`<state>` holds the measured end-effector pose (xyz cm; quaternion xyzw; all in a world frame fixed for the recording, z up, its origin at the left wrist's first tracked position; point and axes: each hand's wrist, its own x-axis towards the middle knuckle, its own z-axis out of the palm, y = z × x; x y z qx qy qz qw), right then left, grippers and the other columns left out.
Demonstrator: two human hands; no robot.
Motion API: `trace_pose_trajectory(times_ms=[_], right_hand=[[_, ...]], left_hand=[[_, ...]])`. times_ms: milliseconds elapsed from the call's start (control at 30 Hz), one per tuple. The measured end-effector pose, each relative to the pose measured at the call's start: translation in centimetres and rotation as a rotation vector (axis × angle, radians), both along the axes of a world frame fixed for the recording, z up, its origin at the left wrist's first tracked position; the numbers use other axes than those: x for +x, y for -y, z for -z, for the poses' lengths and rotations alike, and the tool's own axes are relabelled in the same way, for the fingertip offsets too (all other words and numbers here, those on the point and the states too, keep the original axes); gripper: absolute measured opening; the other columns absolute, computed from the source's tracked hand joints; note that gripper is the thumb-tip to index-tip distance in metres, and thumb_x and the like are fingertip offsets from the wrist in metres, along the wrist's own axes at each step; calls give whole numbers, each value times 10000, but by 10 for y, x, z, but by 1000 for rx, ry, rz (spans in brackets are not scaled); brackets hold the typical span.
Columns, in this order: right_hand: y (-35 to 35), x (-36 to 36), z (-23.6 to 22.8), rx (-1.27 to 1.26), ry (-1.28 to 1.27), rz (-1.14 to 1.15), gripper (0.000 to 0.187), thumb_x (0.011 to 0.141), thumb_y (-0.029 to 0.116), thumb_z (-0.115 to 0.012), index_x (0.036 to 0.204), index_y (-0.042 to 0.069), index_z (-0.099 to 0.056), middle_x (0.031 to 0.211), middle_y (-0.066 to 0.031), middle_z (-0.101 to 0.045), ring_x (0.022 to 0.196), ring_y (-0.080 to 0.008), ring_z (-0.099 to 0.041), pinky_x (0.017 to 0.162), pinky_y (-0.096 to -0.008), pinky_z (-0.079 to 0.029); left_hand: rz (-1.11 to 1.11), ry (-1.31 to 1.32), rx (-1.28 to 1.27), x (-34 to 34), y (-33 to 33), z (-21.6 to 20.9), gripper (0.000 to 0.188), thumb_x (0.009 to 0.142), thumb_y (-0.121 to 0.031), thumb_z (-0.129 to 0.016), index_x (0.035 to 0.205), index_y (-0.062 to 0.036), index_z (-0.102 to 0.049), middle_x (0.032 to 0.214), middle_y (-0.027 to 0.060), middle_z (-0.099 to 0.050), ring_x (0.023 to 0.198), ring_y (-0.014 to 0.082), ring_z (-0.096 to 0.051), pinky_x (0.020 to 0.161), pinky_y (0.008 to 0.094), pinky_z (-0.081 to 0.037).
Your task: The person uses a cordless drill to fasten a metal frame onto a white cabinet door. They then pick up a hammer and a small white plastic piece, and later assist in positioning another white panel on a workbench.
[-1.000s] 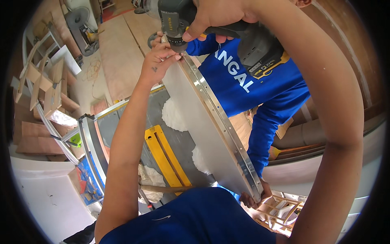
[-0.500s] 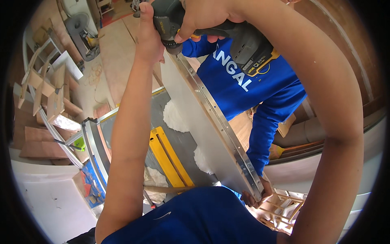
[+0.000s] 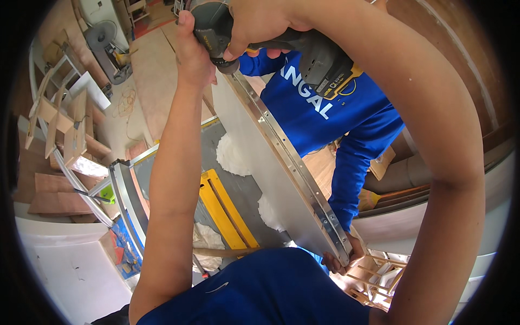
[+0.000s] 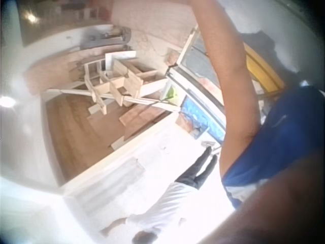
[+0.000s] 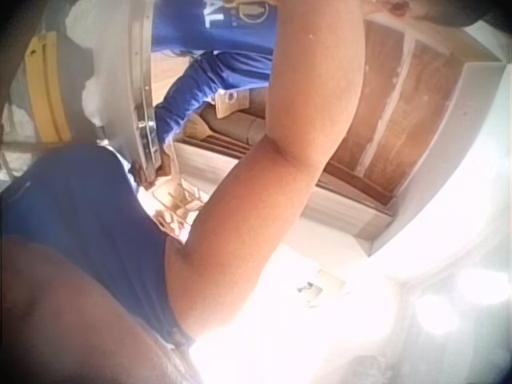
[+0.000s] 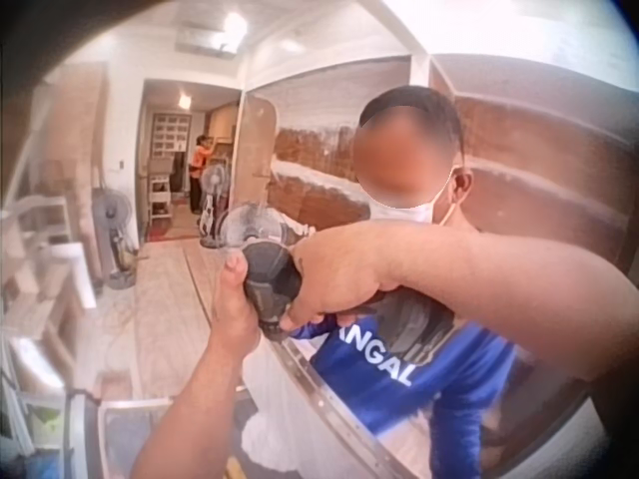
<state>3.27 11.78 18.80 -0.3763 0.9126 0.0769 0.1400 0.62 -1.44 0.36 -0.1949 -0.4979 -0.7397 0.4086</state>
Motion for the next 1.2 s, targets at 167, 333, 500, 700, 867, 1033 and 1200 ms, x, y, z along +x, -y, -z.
trace_pose_trajectory(times_ms=[167, 333, 500, 700, 867, 1033, 1200], right_hand=[[-12, -20, -2, -83, 170, -145, 360, 874, 337, -772, 824, -11, -692, 728, -62, -669, 593, -181, -629, 580, -341, -506], [-18, -26, -2, -111, 256, -185, 361, 876, 336, -770, 833, -15, -695, 718, -63, -669, 593, -184, -630, 583, -342, -503], [-4, -3, 3, -21, 41, -62, 379, 876, 344, -762, 858, -30, -702, 721, -85, -682, 598, -198, -641, 599, -351, -510], [-12, -10, 0, -37, 64, -187, 404, 874, 356, -757, 885, -45, -710, 729, -112, -701, 613, -223, -666, 615, -369, -519], [-12, -11, 0, -17, 54, -172, 427, 874, 381, -751, 840, -43, -718, 701, -121, -699, 613, -233, -674, 619, -379, -521], [-11, -8, -1, 14, 20, -172, 451, 875, 406, -743, 800, -38, -723, 676, -122, -696, 620, -251, -678, 631, -391, -526], [-12, -12, -2, 29, 14, -202, 459, 879, 416, -739, 823, -40, -734, 689, -134, -706, 646, -270, -689, 656, -404, -534]], left_hand=[[129, 24, 41, 7, -5, 3, 713, 1008, -677, -449, 1133, -12, -674, 975, 92, -728, 828, 182, -703, 759, 303, -559], [73, 1, 42, 1, -4, 7, 684, 1003, -665, -477, 1139, -24, -673, 995, 85, -726, 857, 182, -702, 776, 317, -561], [157, -7, 77, -5, 2, 14, 694, 994, -672, -499, 1177, -22, -660, 1061, 88, -719, 941, 189, -695, 835, 326, -556], [95, 8, 60, -8, 13, 20, 760, 1006, -719, -416, 1215, -27, -649, 1070, 84, -729, 960, 194, -702, 838, 340, -556], [91, 24, 92, -9, 11, 22, 764, 1003, -722, -416, 1209, -26, -653, 1070, 84, -730, 955, 188, -700, 836, 332, -551], [65, 18, 55, -7, 10, 19, 772, 1001, -723, -416, 1214, -19, -651, 1078, 88, -726, 966, 190, -698, 842, 333, -549], [-1, -13, 7, -3, 1, 12, 780, 1002, -721, -414, 1227, -12, -647, 1090, 94, -724, 974, 199, -698, 847, 335, -551]])
